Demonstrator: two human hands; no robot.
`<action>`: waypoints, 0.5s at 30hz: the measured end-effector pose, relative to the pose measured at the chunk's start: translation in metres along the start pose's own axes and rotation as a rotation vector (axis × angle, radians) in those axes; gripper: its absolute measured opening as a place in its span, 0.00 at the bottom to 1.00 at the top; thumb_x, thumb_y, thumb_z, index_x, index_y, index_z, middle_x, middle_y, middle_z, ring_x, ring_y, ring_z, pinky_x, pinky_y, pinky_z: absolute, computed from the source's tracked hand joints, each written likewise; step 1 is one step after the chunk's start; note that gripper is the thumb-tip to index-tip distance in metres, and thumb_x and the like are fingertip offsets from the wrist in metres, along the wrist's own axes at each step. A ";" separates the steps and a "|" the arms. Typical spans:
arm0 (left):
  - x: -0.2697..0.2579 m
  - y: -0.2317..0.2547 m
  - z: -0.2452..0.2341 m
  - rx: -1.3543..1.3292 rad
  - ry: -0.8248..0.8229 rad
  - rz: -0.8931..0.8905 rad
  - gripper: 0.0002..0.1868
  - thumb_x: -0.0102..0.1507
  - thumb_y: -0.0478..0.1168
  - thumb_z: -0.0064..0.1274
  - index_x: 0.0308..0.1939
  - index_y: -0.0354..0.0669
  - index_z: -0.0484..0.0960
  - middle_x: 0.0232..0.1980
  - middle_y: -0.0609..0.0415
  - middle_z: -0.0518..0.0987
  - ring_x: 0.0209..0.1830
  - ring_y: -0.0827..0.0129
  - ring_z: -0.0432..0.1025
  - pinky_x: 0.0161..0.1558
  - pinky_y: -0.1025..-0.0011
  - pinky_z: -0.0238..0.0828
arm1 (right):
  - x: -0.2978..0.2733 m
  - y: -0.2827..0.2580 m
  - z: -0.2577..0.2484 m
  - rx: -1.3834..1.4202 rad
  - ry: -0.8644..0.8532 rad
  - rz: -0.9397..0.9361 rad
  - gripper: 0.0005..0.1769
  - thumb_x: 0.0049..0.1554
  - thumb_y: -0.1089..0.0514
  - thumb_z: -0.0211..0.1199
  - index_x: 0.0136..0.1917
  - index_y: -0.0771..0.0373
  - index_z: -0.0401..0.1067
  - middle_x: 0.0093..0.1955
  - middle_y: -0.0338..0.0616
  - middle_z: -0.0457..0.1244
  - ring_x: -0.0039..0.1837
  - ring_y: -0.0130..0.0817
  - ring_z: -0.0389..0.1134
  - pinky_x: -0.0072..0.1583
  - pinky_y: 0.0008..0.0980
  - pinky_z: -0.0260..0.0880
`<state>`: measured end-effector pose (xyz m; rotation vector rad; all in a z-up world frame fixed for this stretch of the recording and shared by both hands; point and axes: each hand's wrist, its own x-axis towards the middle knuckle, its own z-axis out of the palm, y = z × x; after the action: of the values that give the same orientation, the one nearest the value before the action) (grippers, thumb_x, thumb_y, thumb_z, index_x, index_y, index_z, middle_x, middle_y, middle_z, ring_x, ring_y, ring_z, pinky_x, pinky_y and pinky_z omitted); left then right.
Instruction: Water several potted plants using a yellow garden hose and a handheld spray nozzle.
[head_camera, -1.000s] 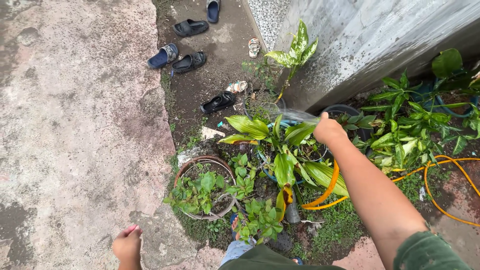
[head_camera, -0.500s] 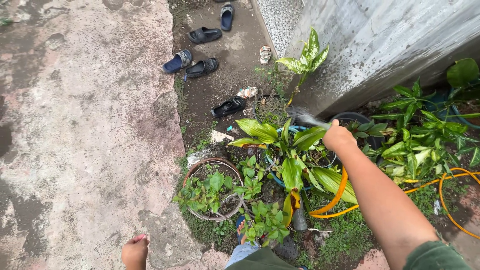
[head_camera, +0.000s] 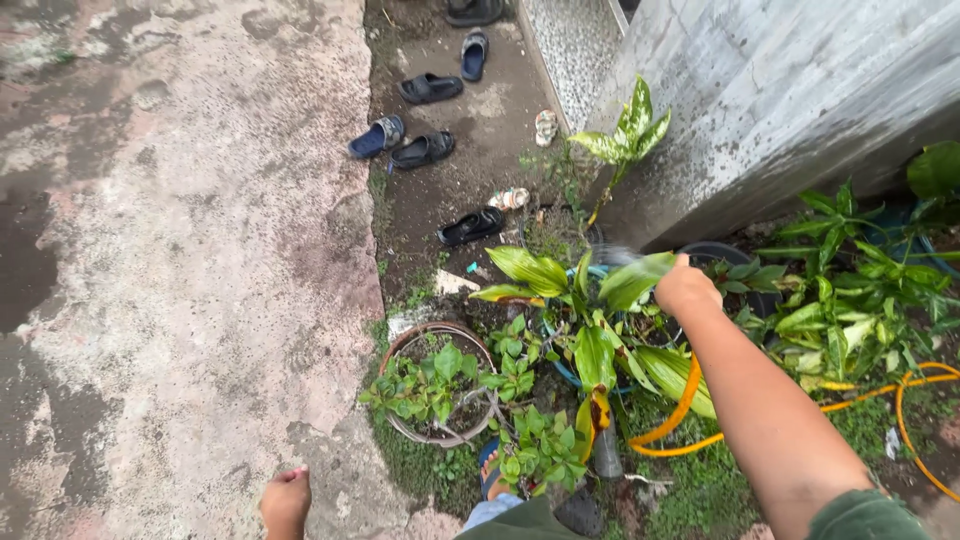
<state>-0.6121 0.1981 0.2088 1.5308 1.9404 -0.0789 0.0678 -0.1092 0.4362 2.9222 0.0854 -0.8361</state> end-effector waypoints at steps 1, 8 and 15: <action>0.002 -0.001 0.003 0.119 0.042 0.045 0.20 0.64 0.55 0.60 0.44 0.42 0.90 0.39 0.42 0.87 0.41 0.53 0.81 0.50 0.60 0.74 | -0.001 -0.001 0.000 0.004 0.004 0.004 0.39 0.63 0.57 0.47 0.85 0.53 0.40 0.74 0.60 0.59 0.72 0.55 0.63 0.69 0.51 0.65; -0.010 -0.006 0.006 0.110 0.010 0.066 0.22 0.63 0.57 0.59 0.45 0.42 0.89 0.42 0.44 0.88 0.44 0.51 0.82 0.52 0.58 0.75 | -0.007 0.003 0.005 -0.005 -0.011 0.005 0.34 0.65 0.56 0.43 0.83 0.56 0.45 0.74 0.61 0.59 0.72 0.58 0.63 0.68 0.52 0.65; -0.008 -0.001 0.012 0.131 -0.019 0.068 0.21 0.63 0.57 0.59 0.45 0.45 0.90 0.43 0.44 0.88 0.46 0.51 0.83 0.53 0.59 0.76 | -0.011 -0.001 0.011 -0.016 -0.005 -0.019 0.35 0.65 0.56 0.42 0.84 0.54 0.44 0.74 0.58 0.60 0.73 0.56 0.64 0.69 0.52 0.65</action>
<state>-0.6064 0.1856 0.2036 1.6738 1.8983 -0.1946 0.0524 -0.1096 0.4323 2.9091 0.1198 -0.8413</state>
